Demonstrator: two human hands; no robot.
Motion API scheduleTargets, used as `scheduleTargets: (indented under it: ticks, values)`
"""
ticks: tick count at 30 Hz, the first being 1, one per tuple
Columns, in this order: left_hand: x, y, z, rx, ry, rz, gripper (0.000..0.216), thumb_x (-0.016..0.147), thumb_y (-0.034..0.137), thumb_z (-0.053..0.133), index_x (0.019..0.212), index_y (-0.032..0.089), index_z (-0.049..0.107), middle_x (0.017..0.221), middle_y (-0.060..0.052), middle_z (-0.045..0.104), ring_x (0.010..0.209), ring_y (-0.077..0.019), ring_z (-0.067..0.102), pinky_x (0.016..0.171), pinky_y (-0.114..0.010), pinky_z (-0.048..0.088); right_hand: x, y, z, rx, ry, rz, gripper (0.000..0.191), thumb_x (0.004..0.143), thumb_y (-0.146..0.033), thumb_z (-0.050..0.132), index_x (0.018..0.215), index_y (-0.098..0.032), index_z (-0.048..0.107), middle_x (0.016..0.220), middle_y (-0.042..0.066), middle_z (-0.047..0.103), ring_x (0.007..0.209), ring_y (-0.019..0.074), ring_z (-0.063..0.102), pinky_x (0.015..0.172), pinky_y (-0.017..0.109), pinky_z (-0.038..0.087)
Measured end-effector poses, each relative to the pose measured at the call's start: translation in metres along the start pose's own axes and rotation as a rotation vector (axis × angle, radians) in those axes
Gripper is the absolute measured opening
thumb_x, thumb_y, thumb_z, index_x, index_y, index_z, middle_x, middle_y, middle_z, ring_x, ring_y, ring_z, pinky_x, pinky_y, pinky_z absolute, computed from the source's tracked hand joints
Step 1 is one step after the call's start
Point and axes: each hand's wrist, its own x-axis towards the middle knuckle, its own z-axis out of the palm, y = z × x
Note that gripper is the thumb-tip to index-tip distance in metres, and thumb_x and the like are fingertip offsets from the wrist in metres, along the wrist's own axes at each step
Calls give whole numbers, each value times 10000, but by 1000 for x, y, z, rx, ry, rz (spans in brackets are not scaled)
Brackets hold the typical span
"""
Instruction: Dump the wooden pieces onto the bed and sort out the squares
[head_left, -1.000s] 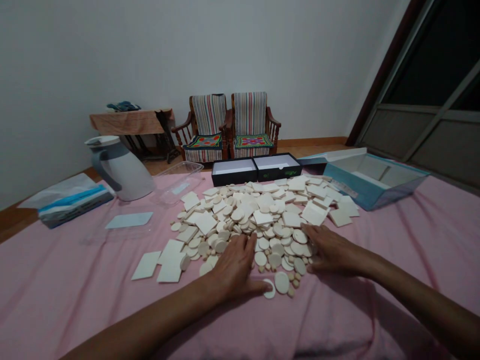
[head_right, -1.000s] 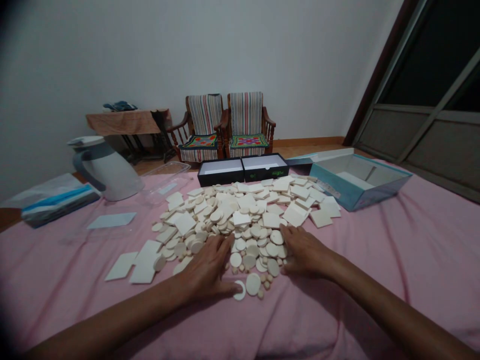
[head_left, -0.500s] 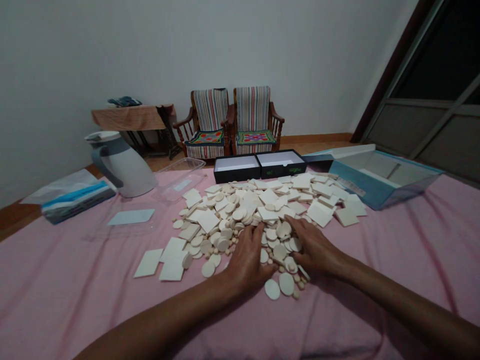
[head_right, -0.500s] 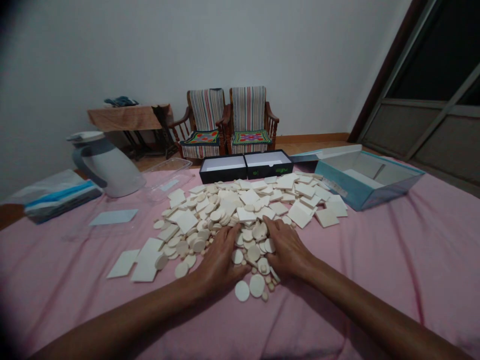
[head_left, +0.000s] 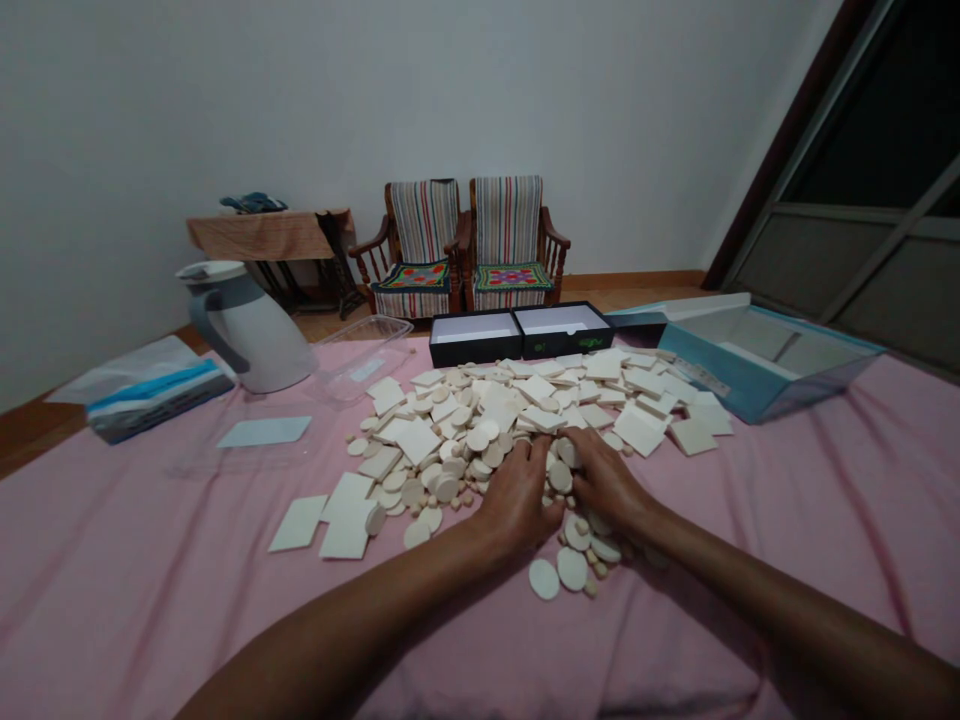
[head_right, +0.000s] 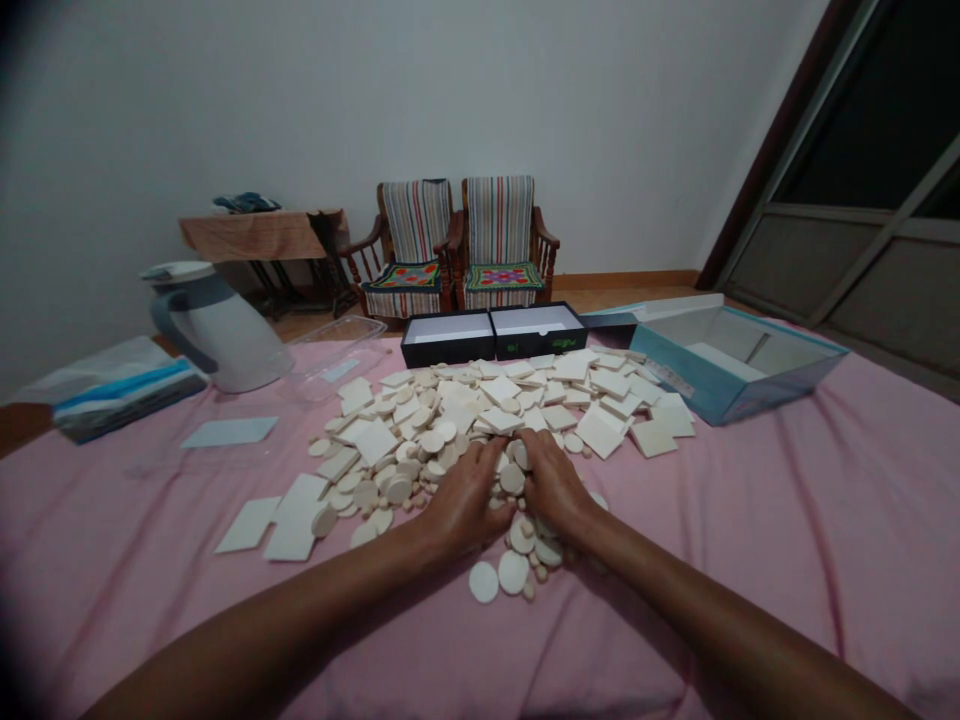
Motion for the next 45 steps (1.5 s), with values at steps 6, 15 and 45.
scheduleTargets:
  ticks: [6,15,45]
  values:
    - [3,-2,5,-43,50,18,594,685,216,655,1233,195,428,1119,-113,528,1041,-285,557,900,-432,491,10,-2,-4,157,39,70,440,593,-55,446,993,-210,544,960,34,632,899,202,569,819,330,459]
    - [15,-5,-2,-131,222,89,584,667,136,659,1211,190,454,1160,-87,582,1083,-241,562,924,-373,467,33,-17,9,333,143,125,238,647,-136,464,868,-197,532,808,15,603,778,188,543,709,304,449]
    - [-41,-7,-46,191,-289,242,898,621,700,699,1291,155,450,1154,-149,554,1040,-314,518,883,-439,467,-13,-17,-87,-224,-547,30,764,643,-358,734,1342,-158,498,1339,182,540,1215,339,503,984,432,405]
